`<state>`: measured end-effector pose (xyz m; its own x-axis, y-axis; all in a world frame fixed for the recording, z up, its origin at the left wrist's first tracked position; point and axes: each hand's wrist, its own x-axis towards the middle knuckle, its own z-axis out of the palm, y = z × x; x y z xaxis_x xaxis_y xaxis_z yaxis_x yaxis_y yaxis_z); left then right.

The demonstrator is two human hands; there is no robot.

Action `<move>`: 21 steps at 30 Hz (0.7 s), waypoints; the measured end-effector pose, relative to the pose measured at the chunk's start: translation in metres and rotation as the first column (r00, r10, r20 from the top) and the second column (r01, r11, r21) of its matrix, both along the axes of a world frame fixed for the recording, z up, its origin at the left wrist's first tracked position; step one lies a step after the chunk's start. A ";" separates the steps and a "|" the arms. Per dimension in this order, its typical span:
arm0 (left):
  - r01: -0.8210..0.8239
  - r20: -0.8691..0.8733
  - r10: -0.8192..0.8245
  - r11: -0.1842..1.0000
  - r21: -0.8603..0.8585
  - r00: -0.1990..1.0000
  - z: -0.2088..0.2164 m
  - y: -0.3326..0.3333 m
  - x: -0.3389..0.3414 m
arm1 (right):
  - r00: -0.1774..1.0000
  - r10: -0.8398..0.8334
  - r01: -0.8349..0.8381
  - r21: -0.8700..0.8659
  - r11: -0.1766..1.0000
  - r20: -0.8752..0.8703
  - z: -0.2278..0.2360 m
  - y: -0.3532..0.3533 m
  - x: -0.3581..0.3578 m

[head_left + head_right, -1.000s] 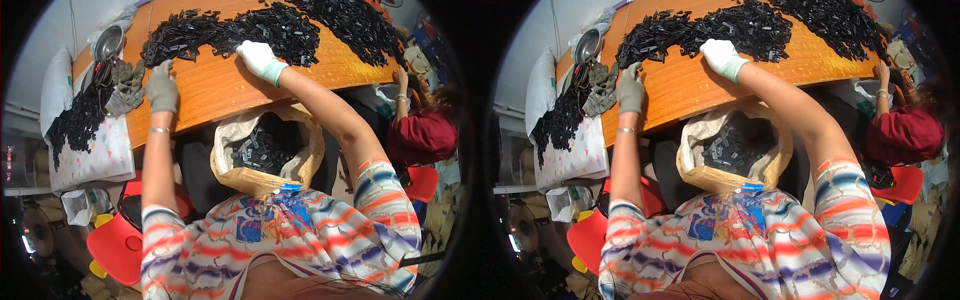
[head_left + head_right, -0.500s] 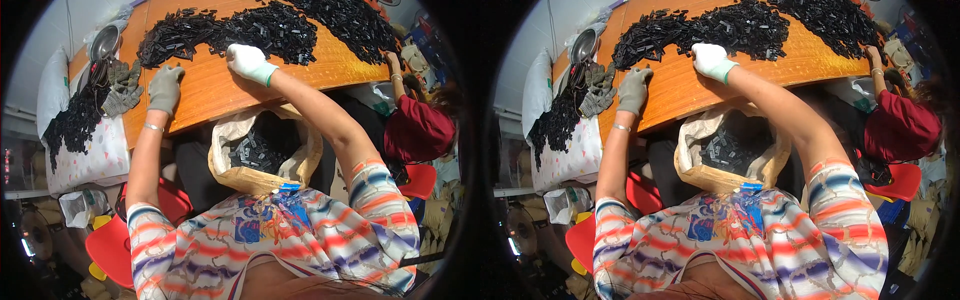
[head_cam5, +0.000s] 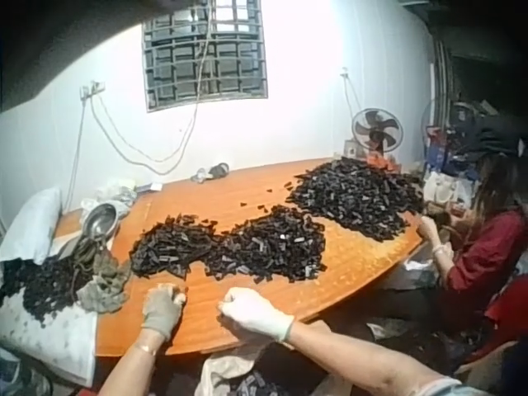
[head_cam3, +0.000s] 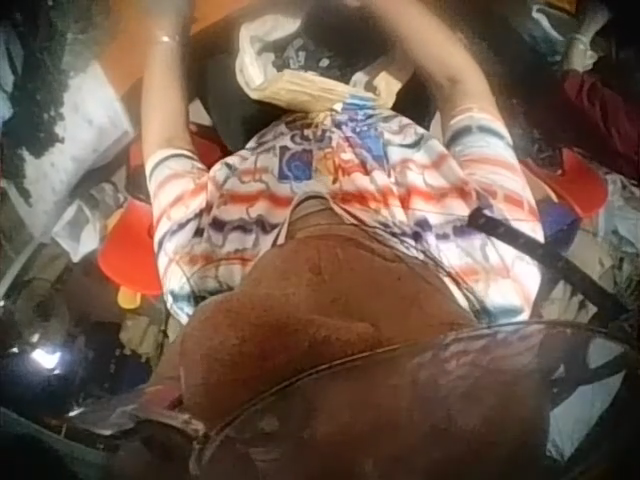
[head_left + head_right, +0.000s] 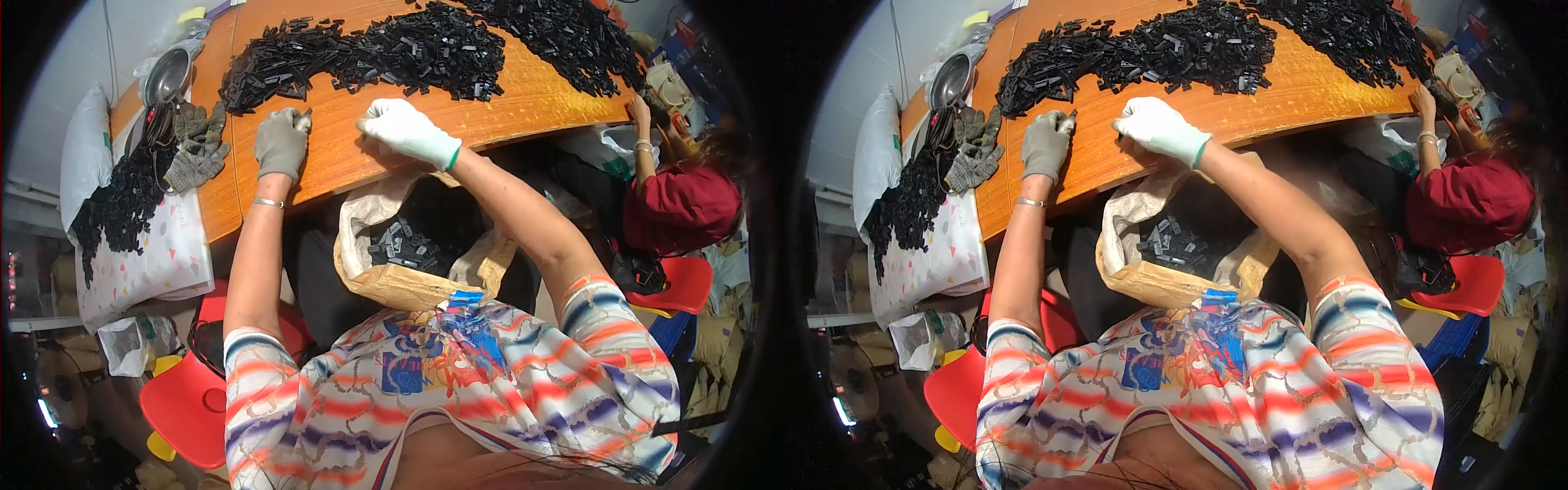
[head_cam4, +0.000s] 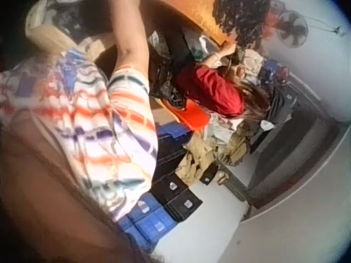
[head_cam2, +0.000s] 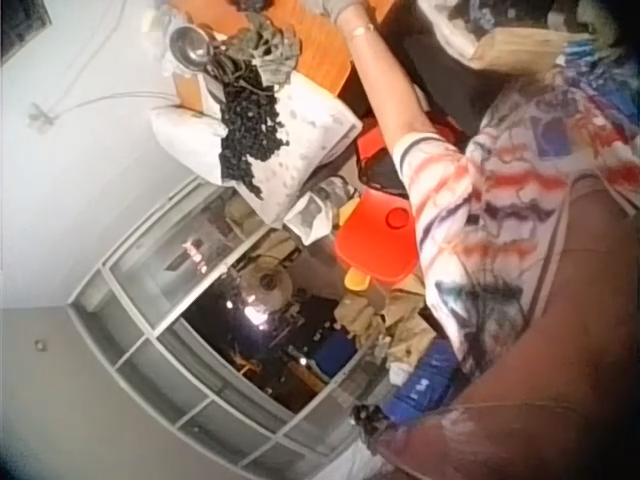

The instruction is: Sorting small black plastic components from a table into a bag.

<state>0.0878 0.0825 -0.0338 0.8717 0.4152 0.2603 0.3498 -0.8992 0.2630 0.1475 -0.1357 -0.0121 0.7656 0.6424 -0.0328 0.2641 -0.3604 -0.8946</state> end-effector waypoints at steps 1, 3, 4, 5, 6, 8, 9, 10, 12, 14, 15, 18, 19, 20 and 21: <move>0.009 0.018 -0.009 0.999 0.038 1.000 -0.001 -0.003 0.000 | 0.999 0.004 -0.003 0.023 1.000 -0.037 0.000 -0.001 -0.004; 0.017 0.034 -0.019 0.997 0.080 0.999 -0.004 -0.008 -0.002 | 0.997 0.015 -0.013 0.020 1.000 -0.073 0.001 -0.001 -0.009; 0.037 0.069 -0.043 0.996 0.082 0.997 -0.004 -0.012 -0.003 | 0.995 0.036 -0.032 0.054 0.998 -0.088 -0.001 0.000 -0.010; 0.057 0.103 -0.066 0.995 0.085 0.992 -0.004 -0.015 -0.005 | 0.993 0.059 -0.050 0.088 0.995 -0.102 -0.002 -0.001 -0.010; 0.059 0.103 -0.066 0.996 0.067 0.993 -0.004 -0.019 -0.007 | 0.993 0.056 -0.047 0.092 0.995 -0.101 -0.003 -0.004 -0.010; 0.064 0.110 -0.074 0.994 0.093 0.991 -0.008 -0.017 -0.012 | 0.970 0.199 -0.166 0.213 0.963 -0.143 0.006 -0.008 -0.015; 0.070 0.116 -0.084 0.991 0.115 0.990 -0.010 -0.016 -0.015 | 0.969 0.202 -0.169 0.215 0.962 -0.142 0.006 -0.006 -0.017; 0.069 0.118 -0.082 0.991 0.117 0.990 -0.015 -0.014 -0.016 | 0.959 0.199 -0.134 0.293 0.947 -0.204 0.007 -0.004 -0.018; 0.172 0.393 -0.079 0.963 -0.209 0.916 -0.024 -0.010 -0.021 | 0.943 0.205 -0.098 0.368 0.925 -0.263 0.010 0.000 -0.022; 0.208 0.397 0.033 0.810 -0.548 0.917 -0.014 -0.033 -0.029 | 0.966 0.154 -0.051 0.431 0.901 -0.207 0.012 -0.002 -0.023; 0.318 0.417 0.079 0.523 -0.791 0.906 -0.015 -0.031 -0.032 | 0.965 0.162 -0.059 0.433 0.900 -0.205 0.015 0.003 -0.026; 0.429 0.432 0.153 0.053 -0.902 0.889 -0.005 -0.057 -0.046 | 0.987 -0.027 0.087 0.387 0.918 -0.160 0.023 0.010 -0.033; 0.462 0.453 0.195 -0.002 -0.887 0.870 0.000 -0.066 -0.049 | 0.987 -0.025 0.085 0.386 0.919 -0.158 0.022 0.013 -0.035; 0.494 0.469 0.239 -0.056 -0.868 0.850 0.002 -0.071 -0.052 | 0.994 -0.070 0.099 0.413 0.906 -0.086 0.020 0.017 -0.036; 0.531 0.493 0.231 -0.145 -0.835 0.839 0.001 -0.073 -0.054 | 0.993 -0.116 0.111 0.440 0.891 -0.014 0.018 0.020 -0.037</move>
<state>0.0335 0.0096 -0.0324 0.9200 0.3913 0.0197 -0.2160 0.4644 0.8589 0.1103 -0.1159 0.0057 0.8327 0.4979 0.2421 0.2566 0.0404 -0.9657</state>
